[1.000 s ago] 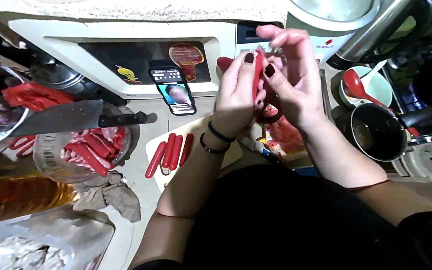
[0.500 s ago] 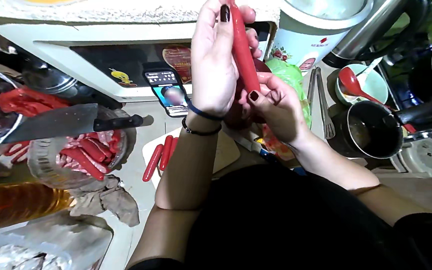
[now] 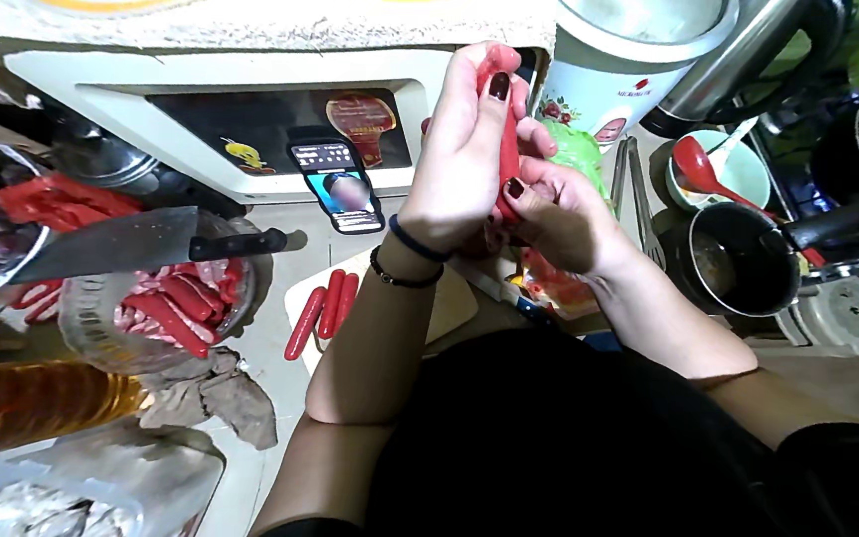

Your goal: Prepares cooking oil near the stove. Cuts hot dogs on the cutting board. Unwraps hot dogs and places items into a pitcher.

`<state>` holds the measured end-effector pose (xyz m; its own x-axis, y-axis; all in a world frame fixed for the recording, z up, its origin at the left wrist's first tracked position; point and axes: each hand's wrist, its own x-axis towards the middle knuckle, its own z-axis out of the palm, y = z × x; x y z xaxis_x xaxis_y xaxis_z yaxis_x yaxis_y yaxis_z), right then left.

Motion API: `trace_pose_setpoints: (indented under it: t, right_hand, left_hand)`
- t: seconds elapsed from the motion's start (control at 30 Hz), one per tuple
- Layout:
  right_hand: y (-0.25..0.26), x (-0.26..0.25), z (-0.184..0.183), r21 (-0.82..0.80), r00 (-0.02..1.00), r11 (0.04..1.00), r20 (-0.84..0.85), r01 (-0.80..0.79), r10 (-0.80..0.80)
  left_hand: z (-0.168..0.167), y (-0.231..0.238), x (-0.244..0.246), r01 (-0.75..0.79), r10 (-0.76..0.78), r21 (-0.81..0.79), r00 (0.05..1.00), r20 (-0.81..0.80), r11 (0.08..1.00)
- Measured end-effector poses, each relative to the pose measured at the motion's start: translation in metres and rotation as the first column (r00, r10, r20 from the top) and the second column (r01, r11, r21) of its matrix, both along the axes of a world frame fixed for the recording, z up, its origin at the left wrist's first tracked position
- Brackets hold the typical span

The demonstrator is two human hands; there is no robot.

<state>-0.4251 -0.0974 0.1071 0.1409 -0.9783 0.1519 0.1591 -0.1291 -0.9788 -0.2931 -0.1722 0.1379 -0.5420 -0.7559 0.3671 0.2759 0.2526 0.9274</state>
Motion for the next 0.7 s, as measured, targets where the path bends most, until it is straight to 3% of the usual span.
trace_pose_setpoints:
  t: [0.2, 0.3, 0.43, 0.57, 0.7]
  right_hand:
    - [-0.003, -0.003, 0.005, -0.027, 0.998, 0.999, 0.052, -0.017, 0.019]
    - [-0.006, -0.009, 0.009, -0.132, 0.997, 0.991, 0.061, -0.036, 0.045]
    - [-0.01, -0.024, 0.018, -0.268, 0.992, 0.957, 0.085, 0.114, -0.094]
    - [-0.015, -0.027, 0.024, -0.226, 0.972, 0.961, 0.205, 0.158, -0.111]
    - [-0.015, -0.02, 0.029, -0.191, 0.95, 0.963, 0.284, 0.19, -0.131]
  left_hand:
    - [0.002, 0.007, 0.0, 0.037, -0.034, -0.023, 0.994, 0.103, 0.999]
    - [-0.005, 0.006, 0.005, 0.004, -0.001, -0.047, 0.998, 0.07, 0.999]
    - [-0.017, 0.02, 0.008, -0.021, 0.028, -0.086, 0.997, 0.074, 0.996]
    - [-0.024, 0.045, 0.021, 0.02, -0.002, -0.051, 0.943, 0.334, 0.998]
    - [-0.031, 0.051, 0.017, 0.11, -0.106, 0.006, 0.936, 0.335, 0.994]
